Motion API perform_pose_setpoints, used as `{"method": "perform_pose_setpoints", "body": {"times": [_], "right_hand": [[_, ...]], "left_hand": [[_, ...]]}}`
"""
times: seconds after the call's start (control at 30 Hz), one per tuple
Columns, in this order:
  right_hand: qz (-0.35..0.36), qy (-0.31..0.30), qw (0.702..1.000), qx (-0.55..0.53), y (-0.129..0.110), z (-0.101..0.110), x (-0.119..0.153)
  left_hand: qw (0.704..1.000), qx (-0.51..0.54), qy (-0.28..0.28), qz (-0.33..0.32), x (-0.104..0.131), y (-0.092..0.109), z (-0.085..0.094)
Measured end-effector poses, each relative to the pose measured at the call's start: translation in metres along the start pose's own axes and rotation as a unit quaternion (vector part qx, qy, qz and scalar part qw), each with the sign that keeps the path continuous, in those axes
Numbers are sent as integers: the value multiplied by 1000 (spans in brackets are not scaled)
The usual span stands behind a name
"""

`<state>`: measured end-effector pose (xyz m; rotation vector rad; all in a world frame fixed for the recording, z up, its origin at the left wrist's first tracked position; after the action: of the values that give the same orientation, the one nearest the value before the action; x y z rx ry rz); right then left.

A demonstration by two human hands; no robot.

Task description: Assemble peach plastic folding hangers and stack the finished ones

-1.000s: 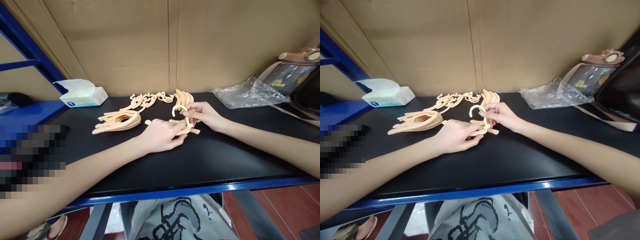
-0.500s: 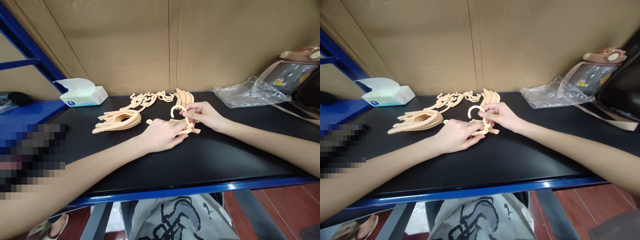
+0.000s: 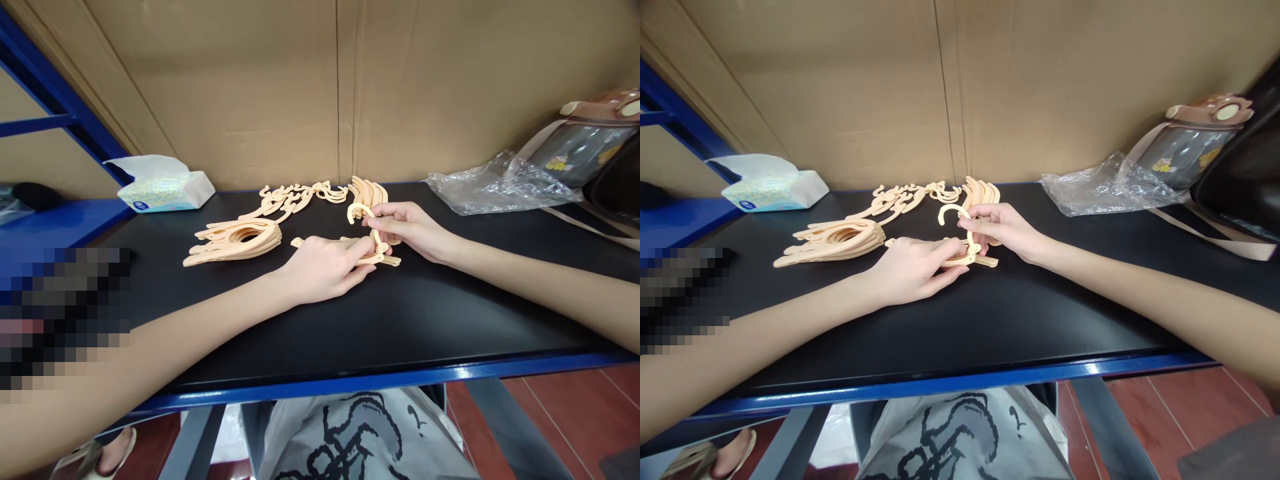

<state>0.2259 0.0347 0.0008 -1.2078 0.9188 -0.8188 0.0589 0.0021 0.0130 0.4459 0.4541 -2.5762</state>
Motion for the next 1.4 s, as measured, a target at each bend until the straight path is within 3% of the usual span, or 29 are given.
{"method": "perform_pose_setpoints", "body": {"times": [0.4, 0.73, 1.4], "right_hand": [[4, -67, 998, 13, 2, 1, -3], [12, -76, 996, 37, 3, 1, -3], [85, -15, 991, 106, -10, -5, 4]], "left_hand": [[1000, -2, 7, -2, 0, 1, 1], [1000, 0, -12, -26, 1, -2, -2], [998, -15, -63, -12, 0, -3, -4]]}}
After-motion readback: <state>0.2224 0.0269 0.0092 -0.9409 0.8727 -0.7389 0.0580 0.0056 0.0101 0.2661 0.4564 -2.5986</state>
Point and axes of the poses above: each hand's wrist, its own x-axis away from the middle knuckle, its own z-axis out of the back of the hand, y = z × x, the point moved 3 cm from there along -x, towards the middle knuckle, and after that the axes turned 4 degrees about -x, right-handed, at the moved point
